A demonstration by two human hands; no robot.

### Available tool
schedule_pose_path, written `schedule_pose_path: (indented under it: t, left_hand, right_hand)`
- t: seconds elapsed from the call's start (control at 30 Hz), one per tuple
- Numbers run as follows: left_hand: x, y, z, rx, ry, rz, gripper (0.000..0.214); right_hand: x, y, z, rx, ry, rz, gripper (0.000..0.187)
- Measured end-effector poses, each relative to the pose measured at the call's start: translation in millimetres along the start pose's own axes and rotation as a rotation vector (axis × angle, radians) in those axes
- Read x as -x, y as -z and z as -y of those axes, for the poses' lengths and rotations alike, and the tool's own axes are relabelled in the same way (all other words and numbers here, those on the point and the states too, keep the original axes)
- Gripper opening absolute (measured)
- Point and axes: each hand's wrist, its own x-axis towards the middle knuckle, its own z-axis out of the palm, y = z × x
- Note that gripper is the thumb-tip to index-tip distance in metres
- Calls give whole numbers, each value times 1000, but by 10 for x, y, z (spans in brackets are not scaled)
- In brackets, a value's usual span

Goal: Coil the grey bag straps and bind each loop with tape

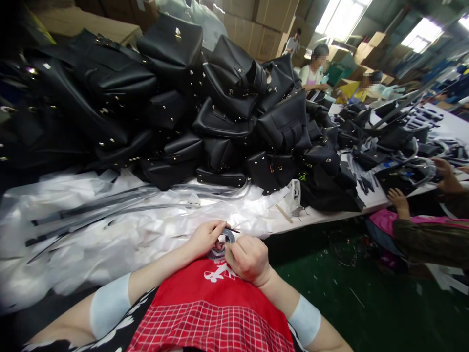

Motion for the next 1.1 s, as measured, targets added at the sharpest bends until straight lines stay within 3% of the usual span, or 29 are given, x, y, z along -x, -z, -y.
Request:
schedule_pose_path:
  t: [0.33,0.5,0.57,0.7,0.83,1.0,1.1]
  left_hand:
    - [79,44,2,-148,-166,-69,45]
    - [42,9,36,-92,-183,-63,43]
    - [19,-1,39,-46,-165,-54,43]
    - [-18,0,15,17,-171,-53,41]
    - [-8,33,-49,-2,-213,-37,37]
    - [65,46,-172,-135,-345,18,28]
    - [94,3,-189,-196,-336,-11,32]
  right_hand:
    - [16,-107,67,20,16,-29,23]
    - [-29,-195,44,9,-74,131,25]
    - [-35,-218,39,-18,-129,139,24]
    - [-24,-228,21,-187,-308,96,20]
    - [-68,-217,-62,-480,-591,86,18]
    - [-140,-292,-250,-843,-975,144,30]
    - [-141,-373,-354,-997,-1098,210,43]
